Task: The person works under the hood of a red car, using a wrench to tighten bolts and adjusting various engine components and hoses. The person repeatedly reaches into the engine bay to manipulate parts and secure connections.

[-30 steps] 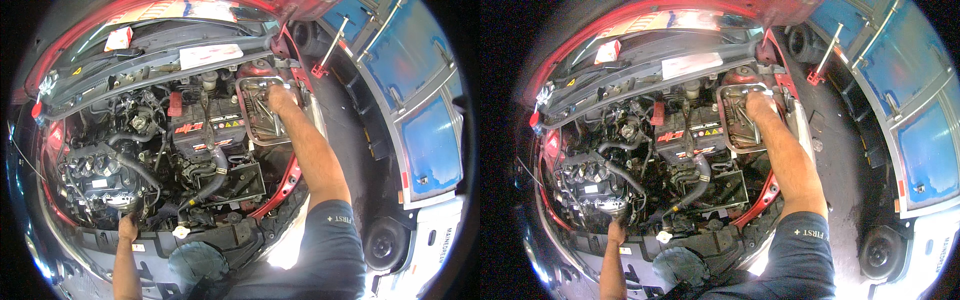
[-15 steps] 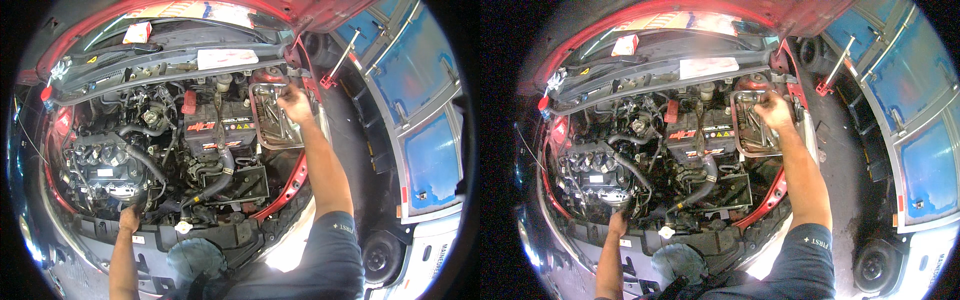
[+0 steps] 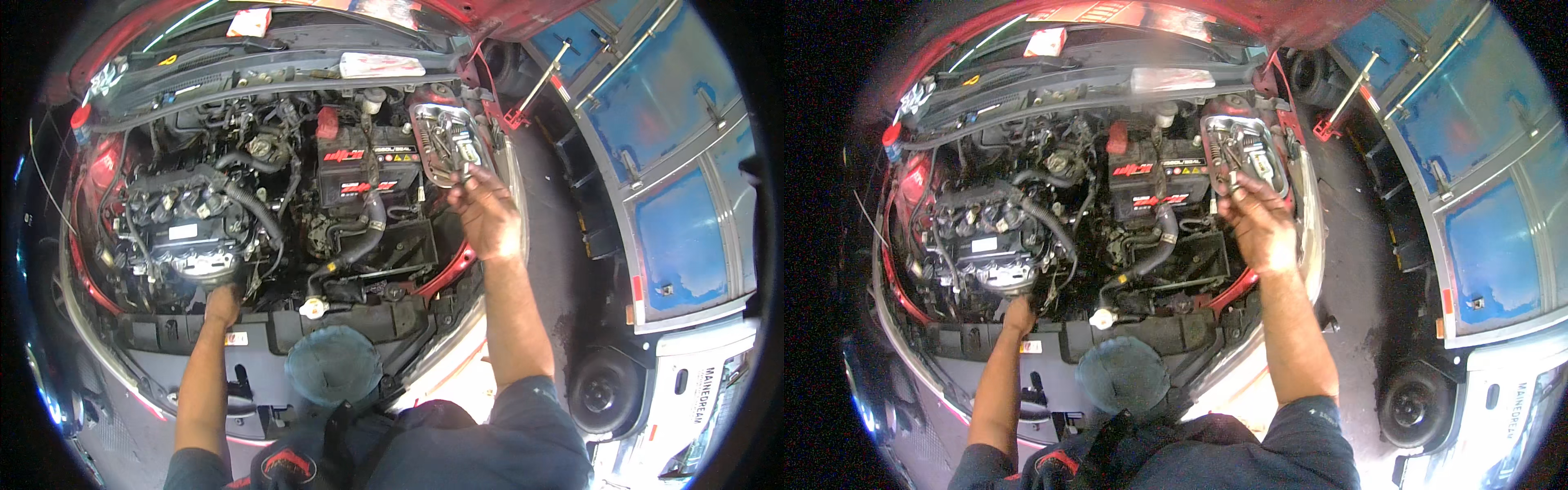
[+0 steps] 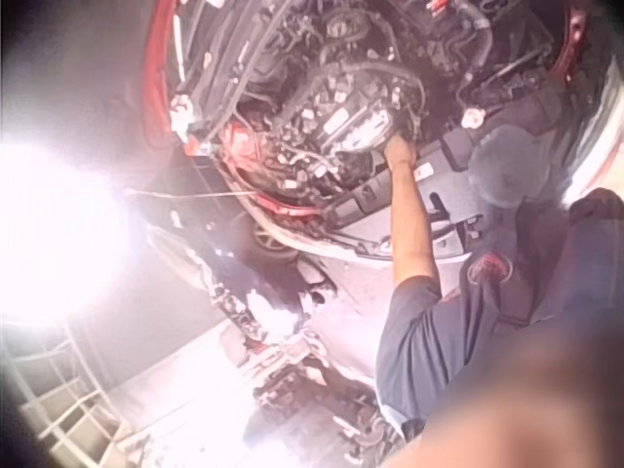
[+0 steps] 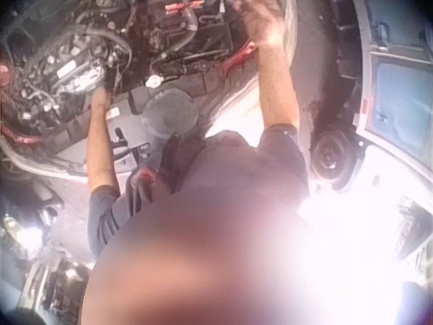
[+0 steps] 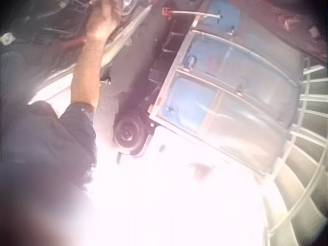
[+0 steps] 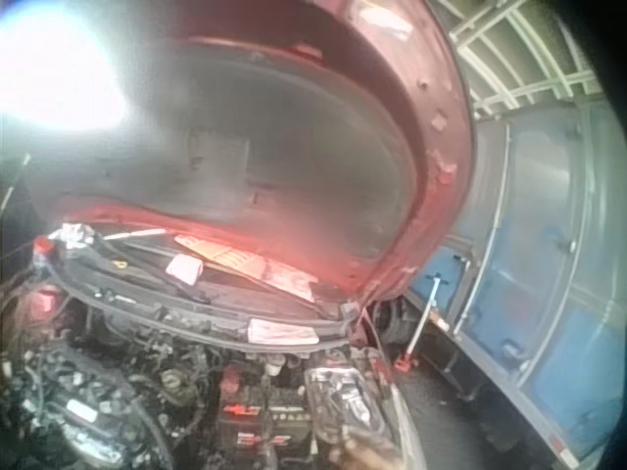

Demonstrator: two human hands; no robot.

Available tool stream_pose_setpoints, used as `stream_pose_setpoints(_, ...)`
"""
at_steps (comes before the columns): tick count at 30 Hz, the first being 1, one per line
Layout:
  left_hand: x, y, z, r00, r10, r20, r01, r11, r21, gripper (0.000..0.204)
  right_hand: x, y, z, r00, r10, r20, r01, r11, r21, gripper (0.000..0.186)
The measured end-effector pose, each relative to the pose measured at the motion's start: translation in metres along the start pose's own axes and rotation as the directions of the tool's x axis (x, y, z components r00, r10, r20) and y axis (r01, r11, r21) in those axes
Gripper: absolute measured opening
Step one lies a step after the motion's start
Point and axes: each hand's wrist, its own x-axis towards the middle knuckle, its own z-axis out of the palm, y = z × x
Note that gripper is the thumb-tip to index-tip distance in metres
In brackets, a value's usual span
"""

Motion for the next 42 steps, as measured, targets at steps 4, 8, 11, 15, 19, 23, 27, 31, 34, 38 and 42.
stream_pose_setpoints(4, 0.0, 0.002, -0.003, 1.0, -0.003, 0.007, 0.003, 0.999, 0.038, 0.025, -0.06, 0.027, 0.063, 0.994, 0.028, 0.102, -0.037, 0.996, 0.084, 0.024)
stream_pose_setpoints(8, 0.003, 0.003, -0.005, 0.994, -0.026, 0.105, 0.02, 0.998, 0.06, 0.025, -0.112, 0.033, 0.12, 0.996, 0.045, 0.074, -0.046, 0.999, 0.009, 0.026)
stream_pose_setpoints(11, 0.004, 0.0, -0.006, 0.995, -0.016, 0.103, 0.016, 1.0, -0.003, 0.026, -0.141, 0.041, 0.149, 0.996, 0.068, 0.053, -0.066, 0.997, -0.027, 0.025)
stream_pose_setpoints(15, 0.002, -0.001, -0.01, 0.991, -0.008, 0.137, 0.007, 1.0, 0.005, 0.027, -0.17, 0.058, 0.169, 0.998, 0.058, -0.034, -0.06, 0.995, -0.085, 0.022)
stream_pose_setpoints(19, 0.001, 0.001, -0.014, 0.991, -0.016, 0.13, 0.028, 0.996, -0.087, 0.028, -0.191, 0.077, 0.18, 0.99, 0.053, -0.13, -0.056, 0.998, -0.018, 0.021)
stream_pose_setpoints(23, 0.013, -0.006, -0.004, 0.977, -0.049, 0.207, 0.071, 0.993, -0.099, 0.028, -0.198, 0.112, 0.187, 0.949, 0.229, -0.216, -0.248, 0.966, -0.067, 0.024)
stream_pose_setpoints(27, 0.037, -0.028, 0.016, 0.958, 0.193, 0.213, -0.175, 0.979, -0.102, 0.029, -0.171, 0.184, 0.173, 0.871, 0.423, -0.25, -0.452, 0.89, -0.066, 0.035)
stream_pose_setpoints(31, 0.057, -0.047, 0.026, 0.905, 0.324, 0.275, -0.283, 0.942, -0.18, 0.031, -0.125, 0.275, 0.146, 0.752, 0.522, -0.402, -0.621, 0.766, -0.167, 0.03)
stream_pose_setpoints(34, 0.062, -0.055, 0.02, 0.896, 0.344, 0.28, -0.27, 0.924, -0.27, 0.032, -0.083, 0.336, 0.133, 0.677, 0.512, -0.528, -0.675, 0.718, -0.17, 0.023)
stream_pose_setpoints(38, 0.059, -0.059, 0.006, 0.904, 0.348, 0.25, -0.252, 0.904, -0.345, 0.03, -0.045, 0.396, 0.13, 0.463, 0.534, -0.707, -0.63, 0.76, 0.161, 0.017)
stream_pose_setpoints(42, 0.056, -0.059, 0.003, 0.922, 0.342, 0.181, -0.263, 0.897, -0.356, 0.027, -0.035, 0.435, 0.123, 0.298, 0.629, -0.718, -0.56, 0.724, 0.402, 0.017)
